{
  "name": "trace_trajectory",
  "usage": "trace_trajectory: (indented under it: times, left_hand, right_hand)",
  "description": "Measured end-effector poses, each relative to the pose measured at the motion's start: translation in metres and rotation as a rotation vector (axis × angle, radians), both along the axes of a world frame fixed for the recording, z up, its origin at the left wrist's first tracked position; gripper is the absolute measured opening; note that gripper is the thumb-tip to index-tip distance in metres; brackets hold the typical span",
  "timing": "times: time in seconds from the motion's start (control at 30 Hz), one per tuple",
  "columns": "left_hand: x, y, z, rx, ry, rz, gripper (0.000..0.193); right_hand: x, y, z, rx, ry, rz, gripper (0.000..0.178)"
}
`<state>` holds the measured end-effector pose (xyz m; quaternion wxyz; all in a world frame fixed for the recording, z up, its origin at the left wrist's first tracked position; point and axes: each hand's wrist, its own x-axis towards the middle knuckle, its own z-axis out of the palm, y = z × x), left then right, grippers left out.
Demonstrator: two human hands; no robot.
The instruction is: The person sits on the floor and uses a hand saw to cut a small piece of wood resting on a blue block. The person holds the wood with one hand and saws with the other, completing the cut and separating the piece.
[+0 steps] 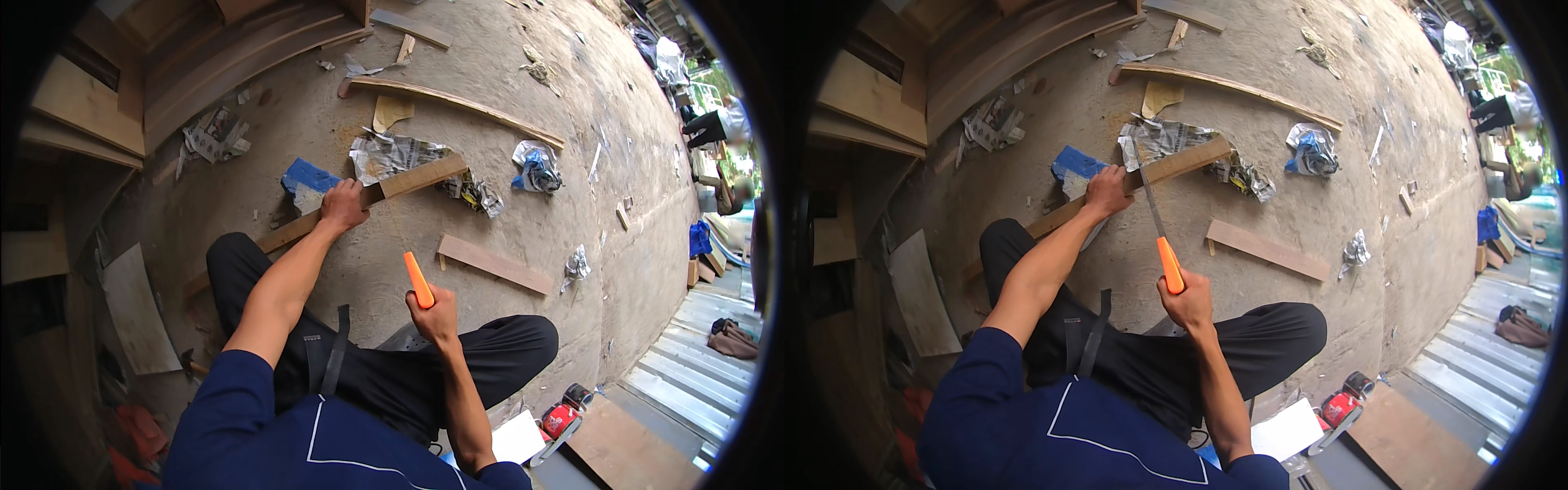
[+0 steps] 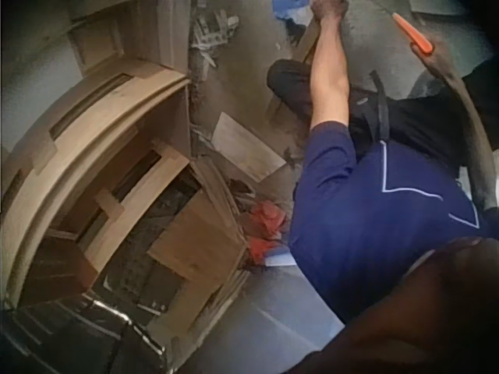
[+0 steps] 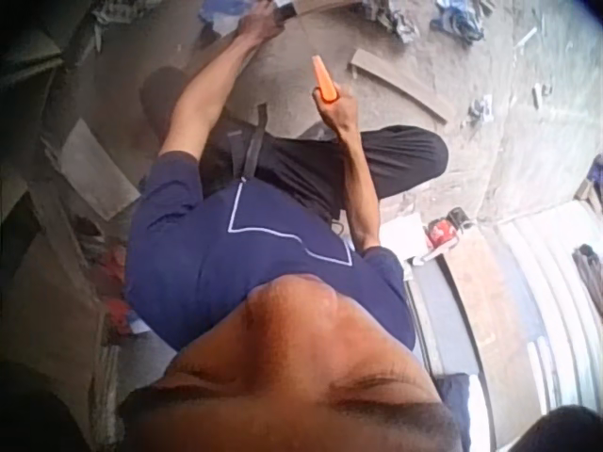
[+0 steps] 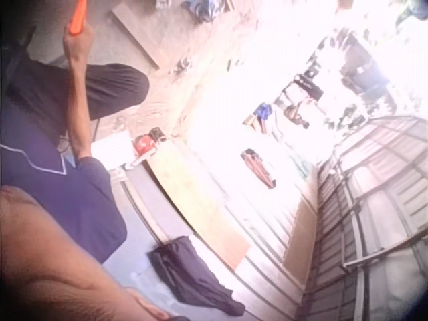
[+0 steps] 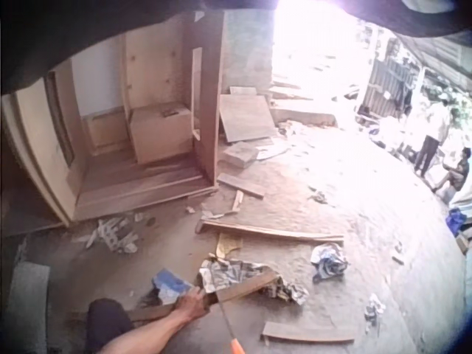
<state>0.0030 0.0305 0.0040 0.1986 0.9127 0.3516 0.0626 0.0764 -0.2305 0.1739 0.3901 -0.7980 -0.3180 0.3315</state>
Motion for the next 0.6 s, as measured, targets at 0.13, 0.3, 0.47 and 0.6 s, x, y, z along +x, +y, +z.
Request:
trace_trajectory:
  times: [0.13,0.3,0.47,0.6]
  left_hand:
    - [0.0,-0.002,0.002,-0.021,0.003,0.005,0.051]
    - [0.0,-0.008,0.007,-0.028,-0.102,0.068,0.042]
    - [0.002,-0.003,0.004,0.006,-0.157,0.064,0.038]
    - [0.0,-0.008,0.001,-0.024,-0.126,0.057,0.037]
  right_hand:
    - [-0.003,0.008,0.016,-0.052,0.013,-0.022,0.016]
    - [-0.003,0.015,0.025,-0.111,0.028,-0.035,0.019]
    - [0.009,0.042,0.016,-0.142,-0.04,0.009,0.021]
    - [0.017,0.058,0.012,-0.136,-0.063,0.0,0.022]
